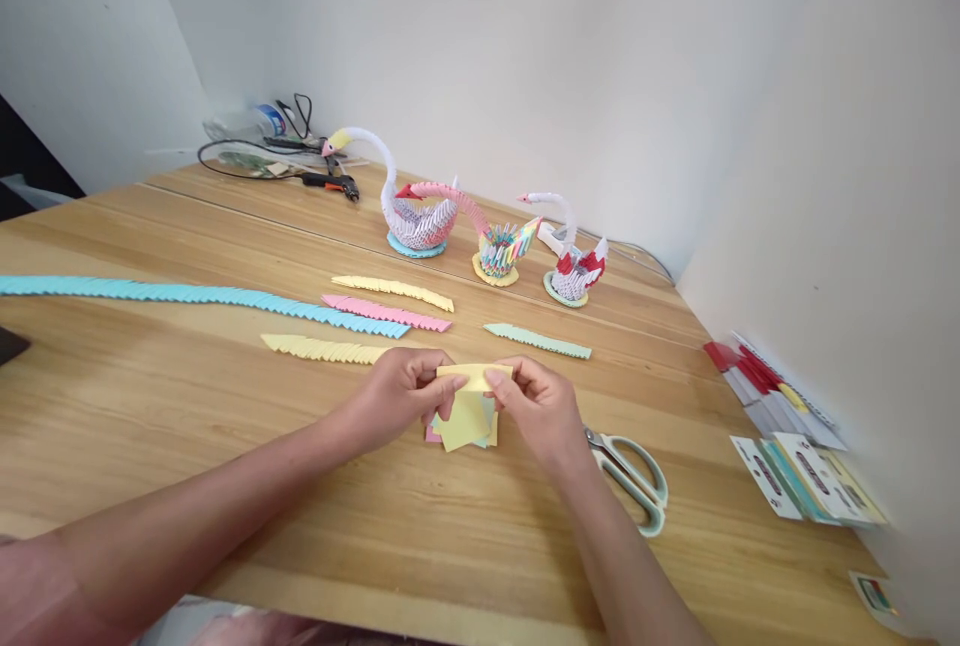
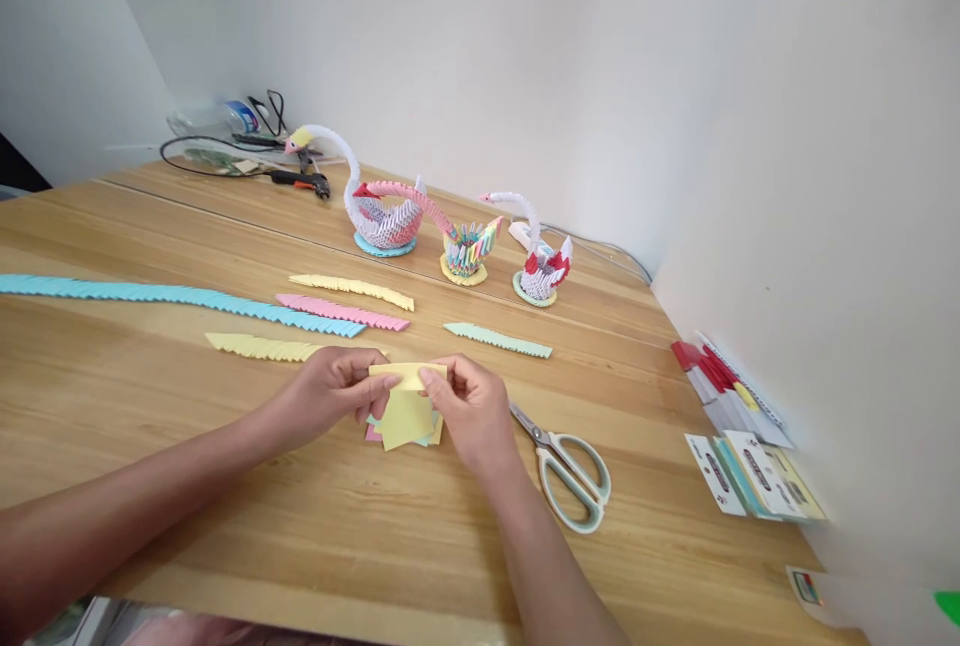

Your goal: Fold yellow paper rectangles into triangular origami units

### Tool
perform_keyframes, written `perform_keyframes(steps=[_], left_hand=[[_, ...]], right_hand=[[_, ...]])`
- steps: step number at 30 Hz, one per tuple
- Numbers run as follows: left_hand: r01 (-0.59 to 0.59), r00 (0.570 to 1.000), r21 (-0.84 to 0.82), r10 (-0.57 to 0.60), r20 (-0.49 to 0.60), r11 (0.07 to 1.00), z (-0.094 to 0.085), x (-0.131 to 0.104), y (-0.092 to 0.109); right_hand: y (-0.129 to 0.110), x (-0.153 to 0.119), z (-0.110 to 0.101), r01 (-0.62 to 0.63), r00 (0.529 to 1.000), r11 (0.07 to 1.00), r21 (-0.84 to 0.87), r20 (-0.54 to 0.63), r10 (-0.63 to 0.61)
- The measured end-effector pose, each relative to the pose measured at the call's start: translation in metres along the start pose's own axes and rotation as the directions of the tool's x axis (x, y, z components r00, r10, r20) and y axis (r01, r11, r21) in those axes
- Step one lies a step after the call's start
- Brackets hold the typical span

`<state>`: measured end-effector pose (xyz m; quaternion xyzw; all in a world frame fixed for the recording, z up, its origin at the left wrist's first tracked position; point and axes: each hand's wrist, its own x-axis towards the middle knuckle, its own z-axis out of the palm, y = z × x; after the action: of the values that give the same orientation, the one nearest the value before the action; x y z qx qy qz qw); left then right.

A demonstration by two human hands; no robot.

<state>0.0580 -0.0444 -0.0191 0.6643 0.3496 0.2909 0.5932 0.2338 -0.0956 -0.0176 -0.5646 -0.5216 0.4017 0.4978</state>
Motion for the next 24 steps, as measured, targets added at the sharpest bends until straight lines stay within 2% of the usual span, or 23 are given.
perform_keyframes(steps=[4, 7, 11, 14, 17, 18, 20, 22, 24], left_hand=[[0.063, 0.998, -0.209, -0.058, 0.032, 0.976, 0.004, 0.001, -0.001], [0.121, 0.992, -0.226, -0.113, 0.049, 0.967, 0.006, 0.001, -0.001], [0.086, 0.996, -0.241, -0.09, -0.006, 0.967, 0.002, 0.0, 0.001], [0.042, 0.995, -0.277, -0.065, -0.074, 0.96, -0.004, 0.001, 0.002], [0.049, 0.982, -0.38, -0.114, -0.152, 0.924, -0.009, 0.003, 0.003], [0.076, 0.98, -0.418, -0.145, -0.136, 0.905, -0.01, 0.003, 0.003], [0.152, 0.981, -0.464, -0.189, -0.034, 0.873, -0.009, 0.003, 0.004], [0.211, 0.977, -0.463, -0.196, 0.081, 0.861, -0.007, 0.002, 0.004], [0.208, 0.978, -0.425, -0.174, 0.118, 0.881, -0.006, 0.002, 0.004]], right_hand=[[0.003, -0.006, 0.016, 0.007, 0.991, 0.998, 0.065, -0.136, 0.002], [0.004, -0.009, 0.021, 0.009, 0.987, 0.999, 0.041, -0.162, -0.002], [0.002, -0.011, 0.021, 0.038, 0.986, 0.999, -0.031, -0.158, -0.042], [0.0, -0.011, 0.019, 0.074, 0.976, 0.994, -0.075, -0.199, -0.087], [0.001, -0.011, 0.014, 0.143, 0.947, 0.976, -0.167, -0.264, -0.184], [0.002, -0.011, 0.012, 0.179, 0.928, 0.956, -0.233, -0.281, -0.243], [0.005, -0.012, 0.01, 0.278, 0.872, 0.869, -0.41, -0.272, -0.408], [0.008, -0.012, 0.009, 0.399, 0.803, 0.725, -0.561, -0.169, -0.572], [0.009, -0.013, 0.011, 0.506, 0.76, 0.603, -0.617, -0.011, -0.649]])
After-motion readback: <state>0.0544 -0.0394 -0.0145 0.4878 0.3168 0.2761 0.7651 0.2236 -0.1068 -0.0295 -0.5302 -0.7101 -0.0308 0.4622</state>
